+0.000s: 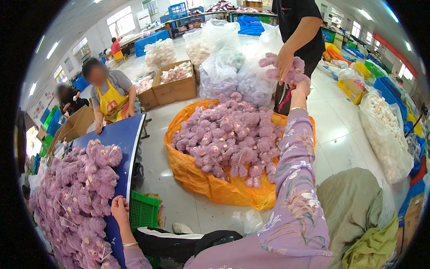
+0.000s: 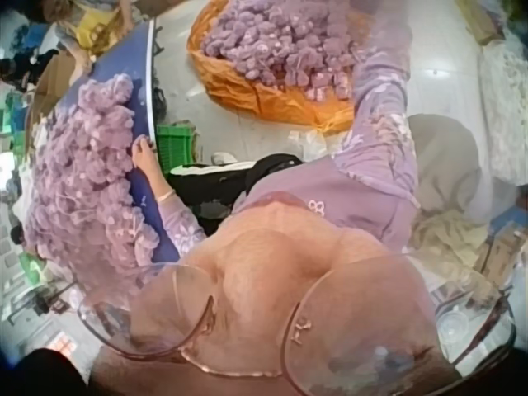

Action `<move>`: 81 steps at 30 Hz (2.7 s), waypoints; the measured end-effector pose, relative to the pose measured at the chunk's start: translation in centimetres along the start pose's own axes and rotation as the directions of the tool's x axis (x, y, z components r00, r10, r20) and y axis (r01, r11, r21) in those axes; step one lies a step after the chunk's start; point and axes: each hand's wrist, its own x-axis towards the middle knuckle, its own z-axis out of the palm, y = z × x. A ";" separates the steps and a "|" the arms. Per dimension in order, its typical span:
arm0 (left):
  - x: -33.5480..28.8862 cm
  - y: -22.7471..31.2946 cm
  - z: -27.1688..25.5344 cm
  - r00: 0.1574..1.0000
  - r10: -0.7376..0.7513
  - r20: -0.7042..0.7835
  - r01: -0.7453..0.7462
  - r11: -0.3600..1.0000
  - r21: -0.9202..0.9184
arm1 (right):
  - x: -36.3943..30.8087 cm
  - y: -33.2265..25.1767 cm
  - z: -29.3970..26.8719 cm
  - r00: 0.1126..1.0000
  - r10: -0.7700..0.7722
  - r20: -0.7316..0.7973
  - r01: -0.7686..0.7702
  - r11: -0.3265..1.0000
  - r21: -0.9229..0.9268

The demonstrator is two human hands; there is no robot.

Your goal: The person trims excess threads and strings from purple plush bunny toys using scissors. They pick up each toy, cut the loose threads, and place the finished items into a yellow sack. The work is performed at a blue table in a factory setting with other workers visible in the background.

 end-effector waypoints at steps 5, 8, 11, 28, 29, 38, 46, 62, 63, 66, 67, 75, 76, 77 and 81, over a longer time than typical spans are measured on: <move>-0.2 -0.3 -0.7 1.000 0.019 -0.011 -0.019 1.000 0.022 | 2.2 1.3 0.4 0.993 0.112 0.024 -0.113 0.993 0.022; -0.6 0.0 -1.2 0.998 0.045 -0.037 -0.042 0.997 0.070 | 3.6 3.1 2.0 0.971 0.161 0.178 -0.168 0.985 0.027; -0.8 0.5 -0.1 0.998 0.050 -0.040 -0.048 0.998 0.050 | 3.7 4.2 3.7 0.870 0.259 0.419 -0.266 0.963 -0.044; -19.6 4.5 -9.5 0.997 0.027 -0.078 -0.011 0.980 0.199 | -58.3 22.7 -15.7 -0.535 0.803 0.261 0.455 0.534 -0.713; -20.8 4.4 -10.7 0.991 0.046 -0.128 -0.020 0.981 0.195 | -61.2 21.4 -15.3 -0.594 0.746 0.301 0.434 0.612 -0.661; -28.0 3.2 -17.0 0.880 0.109 -0.462 -0.004 0.975 0.222 | -75.8 20.5 -13.8 -0.695 0.416 0.586 0.403 0.901 -0.161; -29.1 2.4 -18.4 0.871 0.073 -0.486 -0.058 0.997 0.047 | -79.9 22.1 -16.7 -0.863 0.367 0.348 0.476 0.823 0.311; -37.8 4.2 -22.0 0.784 0.230 -0.577 -0.006 0.932 0.363 | -79.1 22.8 -21.7 -0.826 0.381 0.416 0.226 0.899 -0.375; -40.1 5.3 -22.9 0.764 0.223 -0.606 0.124 0.870 0.478 | -79.2 22.3 -21.3 -0.841 0.349 0.412 0.232 0.923 -0.309; -47.2 10.3 -25.6 0.557 0.117 -0.822 0.441 0.797 0.412 | -79.7 22.7 -21.3 -0.844 0.381 0.378 0.256 0.905 -0.340; -49.1 11.4 -26.7 0.482 0.339 -0.808 0.368 0.758 0.538 | -79.7 22.7 -21.4 -0.849 0.382 0.365 0.232 0.891 -0.391; -69.8 22.6 -36.0 -0.086 0.562 -0.823 0.902 0.395 0.175 | -79.5 23.8 -21.7 -0.851 0.333 0.407 0.191 0.917 -0.351; -71.9 23.2 -36.8 -0.138 0.572 -0.809 0.909 0.398 0.125 | -79.5 23.8 -21.6 -0.855 0.329 0.402 0.190 0.918 -0.347; -73.2 23.6 -37.0 -0.119 0.603 -0.789 0.949 0.304 0.089 | -79.6 23.9 -21.6 -0.857 0.323 0.402 0.191 0.922 -0.336; -76.4 24.0 -39.0 -0.090 0.564 -0.821 0.994 0.007 -0.105 | -79.5 23.7 -21.4 -0.849 0.314 0.425 0.205 0.937 -0.284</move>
